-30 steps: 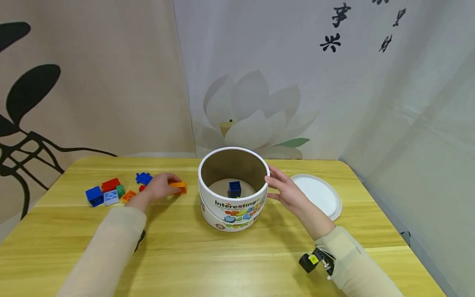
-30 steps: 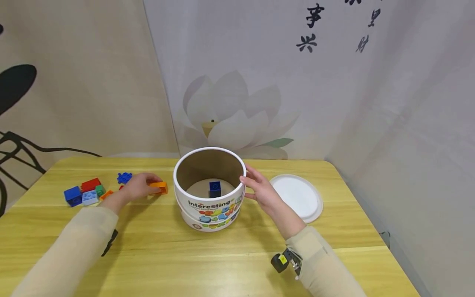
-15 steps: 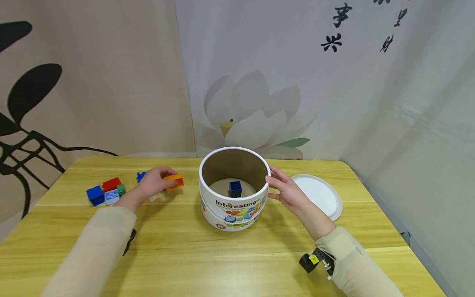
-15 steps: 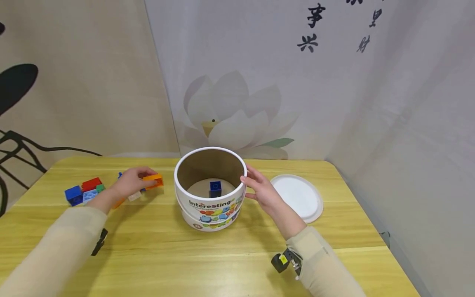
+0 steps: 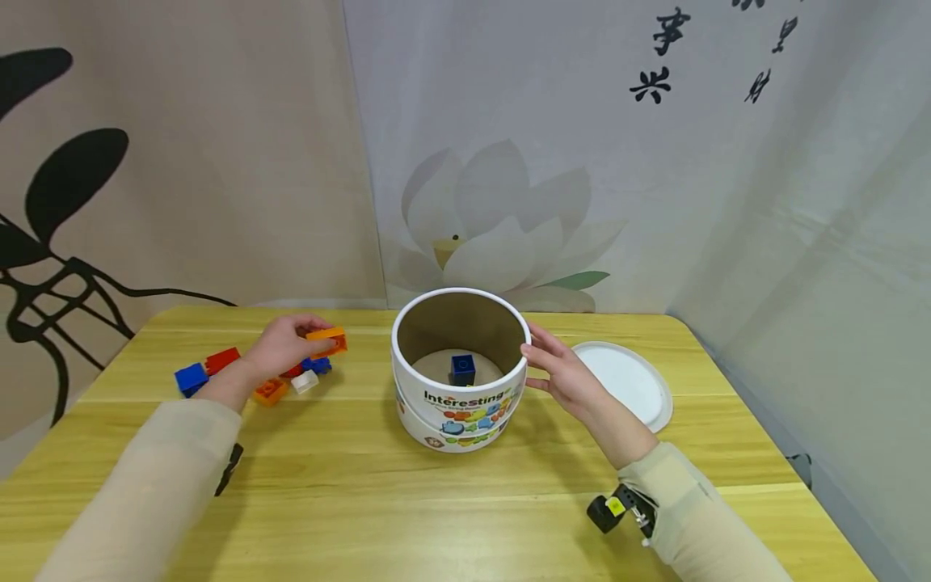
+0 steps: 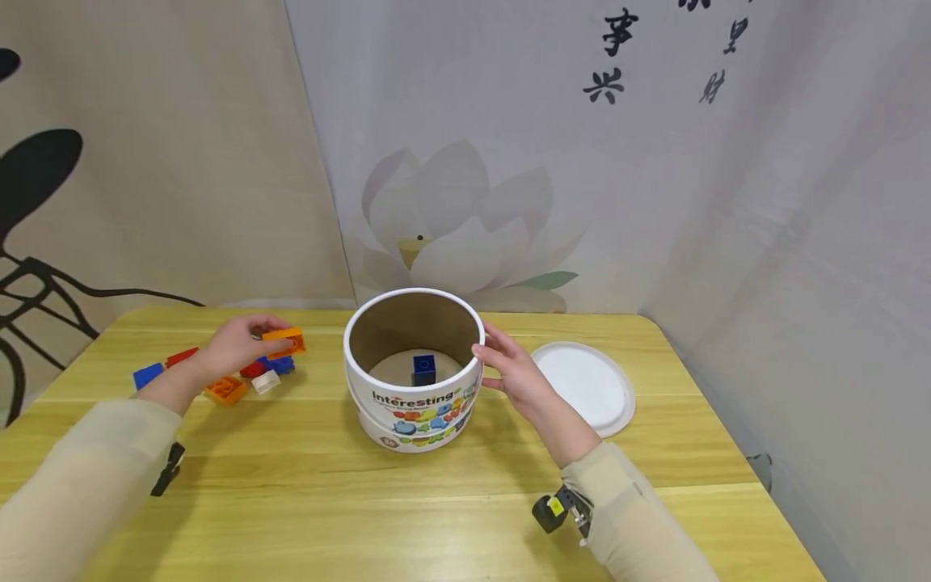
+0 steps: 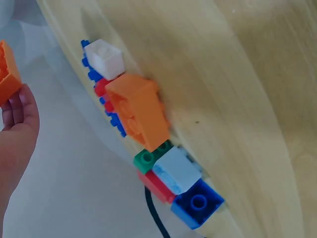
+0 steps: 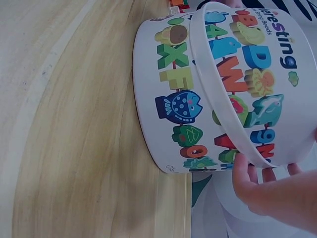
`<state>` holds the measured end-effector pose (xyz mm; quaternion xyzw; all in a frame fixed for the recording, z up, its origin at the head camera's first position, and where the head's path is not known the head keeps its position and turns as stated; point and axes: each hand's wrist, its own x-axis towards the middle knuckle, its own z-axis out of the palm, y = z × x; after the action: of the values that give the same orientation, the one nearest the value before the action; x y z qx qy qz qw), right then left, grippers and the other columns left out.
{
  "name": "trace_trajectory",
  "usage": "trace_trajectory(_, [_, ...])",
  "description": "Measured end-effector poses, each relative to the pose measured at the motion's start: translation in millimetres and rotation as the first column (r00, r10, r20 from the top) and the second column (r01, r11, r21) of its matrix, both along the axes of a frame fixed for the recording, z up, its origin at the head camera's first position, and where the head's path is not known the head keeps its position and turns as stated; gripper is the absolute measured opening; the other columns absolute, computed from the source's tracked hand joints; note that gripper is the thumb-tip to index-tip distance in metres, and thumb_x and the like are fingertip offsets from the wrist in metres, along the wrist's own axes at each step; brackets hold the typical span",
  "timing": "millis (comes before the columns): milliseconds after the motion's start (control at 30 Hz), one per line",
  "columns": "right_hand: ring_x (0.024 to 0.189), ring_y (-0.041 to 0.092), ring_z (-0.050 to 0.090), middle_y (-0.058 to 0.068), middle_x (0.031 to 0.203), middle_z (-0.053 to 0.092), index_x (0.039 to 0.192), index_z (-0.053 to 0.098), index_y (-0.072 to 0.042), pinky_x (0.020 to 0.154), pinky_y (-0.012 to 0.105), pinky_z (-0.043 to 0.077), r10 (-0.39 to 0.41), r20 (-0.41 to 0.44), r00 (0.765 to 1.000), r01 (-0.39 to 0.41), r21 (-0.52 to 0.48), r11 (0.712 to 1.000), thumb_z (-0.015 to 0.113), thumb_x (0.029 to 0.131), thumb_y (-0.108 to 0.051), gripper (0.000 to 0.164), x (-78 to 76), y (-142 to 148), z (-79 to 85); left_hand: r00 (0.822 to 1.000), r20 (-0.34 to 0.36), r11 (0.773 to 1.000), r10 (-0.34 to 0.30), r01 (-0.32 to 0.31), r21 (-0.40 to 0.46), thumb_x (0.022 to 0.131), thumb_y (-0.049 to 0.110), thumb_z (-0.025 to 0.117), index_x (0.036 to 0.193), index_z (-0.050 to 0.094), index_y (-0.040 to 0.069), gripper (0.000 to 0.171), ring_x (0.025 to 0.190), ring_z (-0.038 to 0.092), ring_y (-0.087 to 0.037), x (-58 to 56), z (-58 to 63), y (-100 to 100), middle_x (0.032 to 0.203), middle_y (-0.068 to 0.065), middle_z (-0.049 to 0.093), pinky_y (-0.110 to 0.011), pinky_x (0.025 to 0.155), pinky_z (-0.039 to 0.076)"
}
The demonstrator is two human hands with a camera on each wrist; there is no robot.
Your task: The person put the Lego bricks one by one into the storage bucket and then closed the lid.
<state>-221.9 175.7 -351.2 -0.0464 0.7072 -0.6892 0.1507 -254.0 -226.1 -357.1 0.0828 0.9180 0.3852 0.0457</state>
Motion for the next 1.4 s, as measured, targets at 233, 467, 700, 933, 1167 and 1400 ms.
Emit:
trace_trajectory(233, [0.117, 0.027, 0.044, 0.017, 0.151, 0.027, 0.149, 0.022, -0.014, 0.089, 0.035, 0.047, 0.007, -0.002, 1.000, -0.007, 0.009, 1.000, 0.044, 0.098, -0.017, 0.056, -0.9, -1.3, 0.2, 1.000, 0.001, 1.000, 0.019, -0.019, 0.017, 0.090, 0.032, 0.061, 0.120, 0.056, 0.001, 0.043, 0.093, 0.054, -0.026, 0.0, 14.3, 1.6, 0.114, -0.019, 0.057, -0.027, 0.076, 0.047])
trace_trajectory(467, [0.120, 0.029, 0.042, 0.016, 0.151, 0.026, 0.150, 0.022, -0.014, 0.091, 0.036, 0.046, 0.006, 0.000, 1.000, -0.006, 0.024, 1.000, 0.044, 0.098, -0.019, 0.057, -1.1, -1.2, 0.8, 0.999, -0.039, 0.999, -0.018, 0.020, 0.050, 0.090, 0.034, 0.062, 0.121, 0.057, 0.003, 0.044, 0.093, 0.057, -0.025, 3.3, 39.4, 11.0, 0.114, -0.019, 0.060, -0.025, 0.074, 0.048])
trace_trajectory(700, [0.123, 0.032, 0.039, 0.016, 0.152, 0.026, 0.150, 0.021, -0.015, 0.094, 0.039, 0.045, 0.003, 0.001, 1.000, -0.003, 0.026, 1.000, 0.044, 0.098, -0.019, 0.057, -0.8, -1.2, 1.7, 0.998, -0.049, 0.998, -0.035, 0.037, 0.042, 0.088, 0.038, 0.062, 0.119, 0.060, 0.007, 0.043, 0.094, 0.055, -0.025, 5.0, 61.5, 25.5, 0.113, -0.013, 0.061, -0.026, 0.075, 0.047])
trace_trajectory(933, [0.123, 0.034, 0.040, 0.017, 0.151, 0.026, 0.150, 0.022, -0.013, 0.094, 0.039, 0.045, 0.005, -0.014, 1.000, -0.005, 0.047, 0.999, 0.045, 0.098, -0.019, 0.057, 0.0, -1.1, 3.5, 0.996, -0.061, 0.996, -0.071, 0.074, 0.054, 0.088, 0.032, 0.064, 0.115, 0.062, 0.007, 0.037, 0.094, 0.056, -0.024, 10.0, 73.4, 42.9, 0.111, -0.014, 0.063, -0.027, 0.076, 0.048])
trace_trajectory(1167, [0.133, 0.038, 0.032, 0.020, 0.150, 0.027, 0.149, 0.022, -0.009, 0.097, 0.041, 0.044, 0.016, -0.041, 0.999, -0.014, 0.051, 0.999, 0.044, 0.097, -0.015, 0.056, -0.1, -1.4, 4.1, 0.992, -0.071, 0.989, -0.105, 0.112, 0.101, 0.087, 0.026, 0.066, 0.113, 0.063, 0.003, 0.034, 0.088, 0.056, -0.022, 14.1, 74.2, 58.4, 0.107, -0.016, 0.064, -0.025, 0.072, 0.048])
trace_trajectory(1400, [0.131, 0.037, 0.034, 0.021, 0.148, 0.028, 0.149, 0.022, -0.010, 0.094, 0.037, 0.046, 0.022, -0.077, 0.997, -0.018, 0.054, 0.998, 0.046, 0.097, -0.014, 0.057, 1.0, -1.4, 6.2, 0.987, -0.078, 0.981, -0.143, 0.152, 0.120, 0.087, 0.024, 0.067, 0.111, 0.064, 0.003, 0.032, 0.088, 0.056, -0.022, 14.4, 72.7, 71.0, 0.107, -0.015, 0.064, -0.024, 0.073, 0.047])
